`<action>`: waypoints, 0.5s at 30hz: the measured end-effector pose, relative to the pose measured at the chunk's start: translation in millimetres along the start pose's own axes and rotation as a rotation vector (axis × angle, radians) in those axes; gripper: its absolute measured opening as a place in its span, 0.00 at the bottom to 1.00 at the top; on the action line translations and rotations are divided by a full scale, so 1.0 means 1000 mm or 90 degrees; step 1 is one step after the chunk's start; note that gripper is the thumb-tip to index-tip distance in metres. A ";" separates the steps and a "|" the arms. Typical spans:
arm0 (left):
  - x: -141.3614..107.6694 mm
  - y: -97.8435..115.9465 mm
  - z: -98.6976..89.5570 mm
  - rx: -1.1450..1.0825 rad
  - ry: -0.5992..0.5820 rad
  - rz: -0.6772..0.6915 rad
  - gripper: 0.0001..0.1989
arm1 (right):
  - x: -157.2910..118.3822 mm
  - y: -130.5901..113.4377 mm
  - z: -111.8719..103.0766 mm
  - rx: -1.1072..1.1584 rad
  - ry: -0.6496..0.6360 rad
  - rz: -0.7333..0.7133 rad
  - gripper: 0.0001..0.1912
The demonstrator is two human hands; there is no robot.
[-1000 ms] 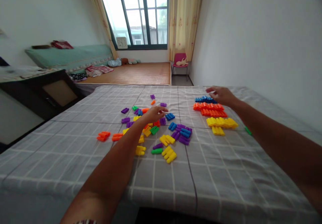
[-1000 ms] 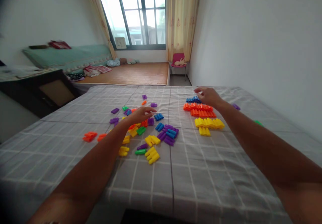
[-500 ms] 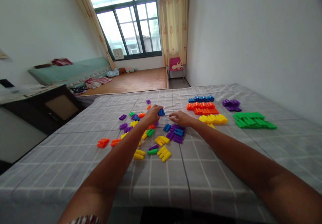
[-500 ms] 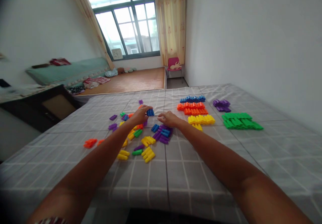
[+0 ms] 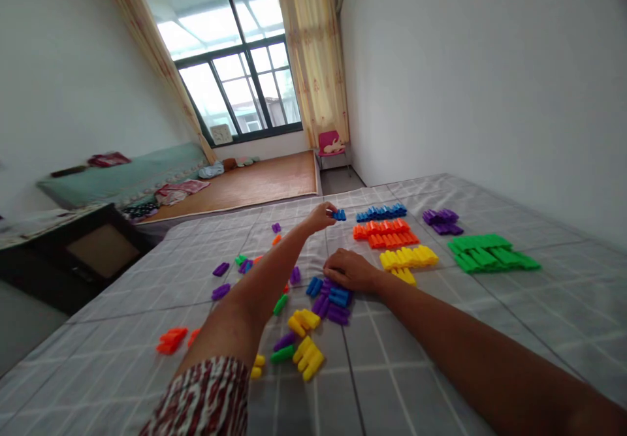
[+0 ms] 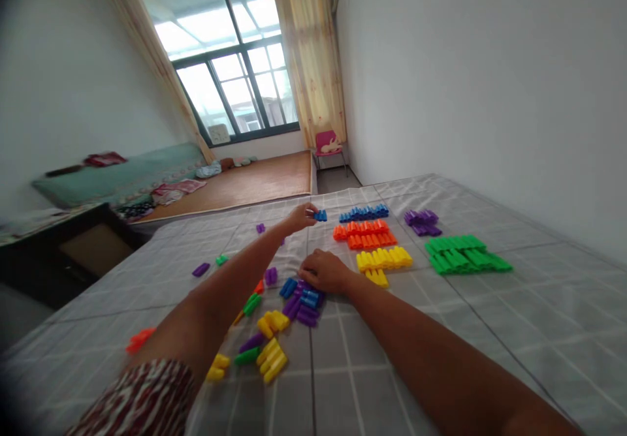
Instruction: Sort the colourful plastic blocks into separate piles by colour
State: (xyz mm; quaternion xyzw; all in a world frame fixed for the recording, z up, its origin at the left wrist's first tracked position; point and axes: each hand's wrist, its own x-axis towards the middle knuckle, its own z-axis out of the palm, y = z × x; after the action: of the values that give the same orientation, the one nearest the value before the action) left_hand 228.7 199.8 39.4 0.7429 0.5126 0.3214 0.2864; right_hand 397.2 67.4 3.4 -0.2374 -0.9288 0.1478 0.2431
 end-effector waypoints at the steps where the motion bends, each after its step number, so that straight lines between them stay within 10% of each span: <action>1: 0.008 -0.004 0.008 -0.017 -0.005 0.018 0.17 | 0.000 -0.002 0.000 0.001 0.007 -0.009 0.12; 15: 0.067 -0.020 0.060 0.084 -0.075 0.157 0.19 | 0.002 -0.004 0.007 0.043 0.035 0.023 0.07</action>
State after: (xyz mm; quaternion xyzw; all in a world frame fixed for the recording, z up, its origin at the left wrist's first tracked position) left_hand 281.4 263.2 -0.9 0.8350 0.4201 0.2753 0.2248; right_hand 389.9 63.8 0.2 -0.2501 -0.9118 0.1768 0.2734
